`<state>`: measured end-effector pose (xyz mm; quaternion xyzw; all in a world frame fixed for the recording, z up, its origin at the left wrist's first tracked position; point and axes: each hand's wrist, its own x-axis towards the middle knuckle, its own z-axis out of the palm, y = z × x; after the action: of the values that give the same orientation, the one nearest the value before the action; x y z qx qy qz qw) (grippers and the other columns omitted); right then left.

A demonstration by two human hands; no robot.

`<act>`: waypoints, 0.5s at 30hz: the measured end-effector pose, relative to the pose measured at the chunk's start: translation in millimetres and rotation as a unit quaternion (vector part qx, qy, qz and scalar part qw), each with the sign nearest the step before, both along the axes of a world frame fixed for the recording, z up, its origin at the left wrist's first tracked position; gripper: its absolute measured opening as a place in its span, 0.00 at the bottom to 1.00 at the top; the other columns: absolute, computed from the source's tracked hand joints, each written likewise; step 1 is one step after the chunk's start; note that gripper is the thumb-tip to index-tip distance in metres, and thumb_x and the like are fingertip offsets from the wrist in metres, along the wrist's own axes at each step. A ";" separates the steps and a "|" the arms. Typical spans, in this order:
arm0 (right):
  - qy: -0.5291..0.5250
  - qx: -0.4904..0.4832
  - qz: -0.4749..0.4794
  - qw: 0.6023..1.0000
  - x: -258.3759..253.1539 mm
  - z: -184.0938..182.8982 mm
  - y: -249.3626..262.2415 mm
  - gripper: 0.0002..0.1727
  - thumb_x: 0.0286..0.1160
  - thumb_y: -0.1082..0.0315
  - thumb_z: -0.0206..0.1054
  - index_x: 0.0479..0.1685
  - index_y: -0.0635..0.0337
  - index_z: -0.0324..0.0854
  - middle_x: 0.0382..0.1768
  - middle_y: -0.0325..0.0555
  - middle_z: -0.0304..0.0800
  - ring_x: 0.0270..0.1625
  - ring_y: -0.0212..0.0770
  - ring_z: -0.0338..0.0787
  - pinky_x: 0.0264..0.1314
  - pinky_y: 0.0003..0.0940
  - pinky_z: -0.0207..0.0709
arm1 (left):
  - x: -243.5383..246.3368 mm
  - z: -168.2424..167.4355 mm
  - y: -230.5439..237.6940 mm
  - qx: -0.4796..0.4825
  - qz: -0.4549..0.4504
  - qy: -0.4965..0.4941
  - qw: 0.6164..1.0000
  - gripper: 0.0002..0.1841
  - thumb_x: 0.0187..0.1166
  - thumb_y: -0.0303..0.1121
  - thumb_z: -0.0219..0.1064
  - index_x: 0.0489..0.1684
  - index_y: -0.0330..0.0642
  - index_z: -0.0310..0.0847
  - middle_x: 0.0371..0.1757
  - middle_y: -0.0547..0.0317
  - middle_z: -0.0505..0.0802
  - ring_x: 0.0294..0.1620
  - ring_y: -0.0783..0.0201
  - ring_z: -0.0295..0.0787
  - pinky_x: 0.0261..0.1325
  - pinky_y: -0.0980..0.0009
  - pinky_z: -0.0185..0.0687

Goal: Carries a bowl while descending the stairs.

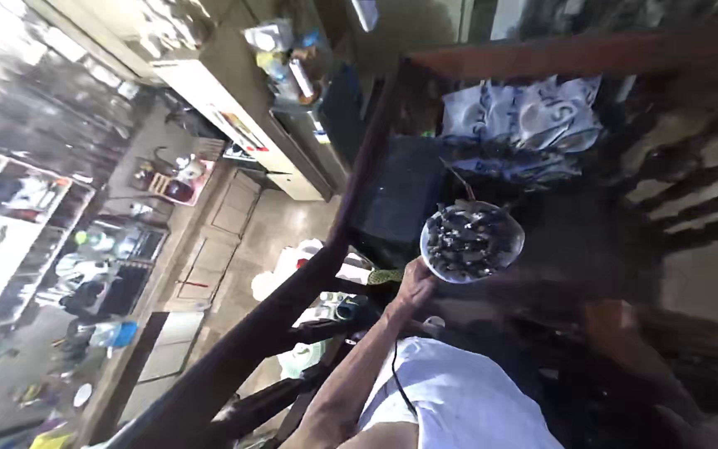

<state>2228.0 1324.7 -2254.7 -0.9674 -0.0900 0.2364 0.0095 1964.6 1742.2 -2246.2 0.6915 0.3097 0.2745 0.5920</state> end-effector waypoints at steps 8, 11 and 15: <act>0.038 -0.080 -0.113 0.990 40.9 -16.4 65.7 0.35 0.77 0.45 0.69 0.75 0.64 0.77 0.63 0.70 0.87 0.62 0.73 0.88 0.60 0.74 0.78 | 97.6 -48.6 54.5 -0.040 -0.010 -0.009 0.999 0.19 0.74 0.20 0.60 0.63 0.20 0.73 0.53 0.58 0.91 0.54 0.80 0.88 0.63 0.75 0.86; 0.051 -0.080 -0.149 0.984 54.2 -37.5 56.5 0.37 0.75 0.45 0.71 0.73 0.67 0.77 0.58 0.73 0.87 0.60 0.74 0.88 0.59 0.73 0.78 | 156.0 -70.8 74.0 0.009 -0.052 -0.039 0.998 0.17 0.76 0.22 0.58 0.61 0.20 0.72 0.52 0.64 0.91 0.54 0.84 0.87 0.65 0.78 0.84; 0.116 -0.065 -0.182 0.974 90.1 -61.5 69.2 0.37 0.79 0.39 0.65 0.72 0.63 0.77 0.61 0.67 0.87 0.63 0.69 0.88 0.61 0.68 0.80 | 255.1 -125.3 101.2 0.042 -0.120 -0.062 0.990 0.16 0.78 0.23 0.61 0.59 0.19 0.73 0.53 0.63 0.90 0.57 0.83 0.86 0.67 0.77 0.82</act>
<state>2318.2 1393.9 -2316.2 -0.9320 0.1046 0.3470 -0.0006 2219.7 1843.3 -2371.4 0.7296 0.1751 0.2568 0.6092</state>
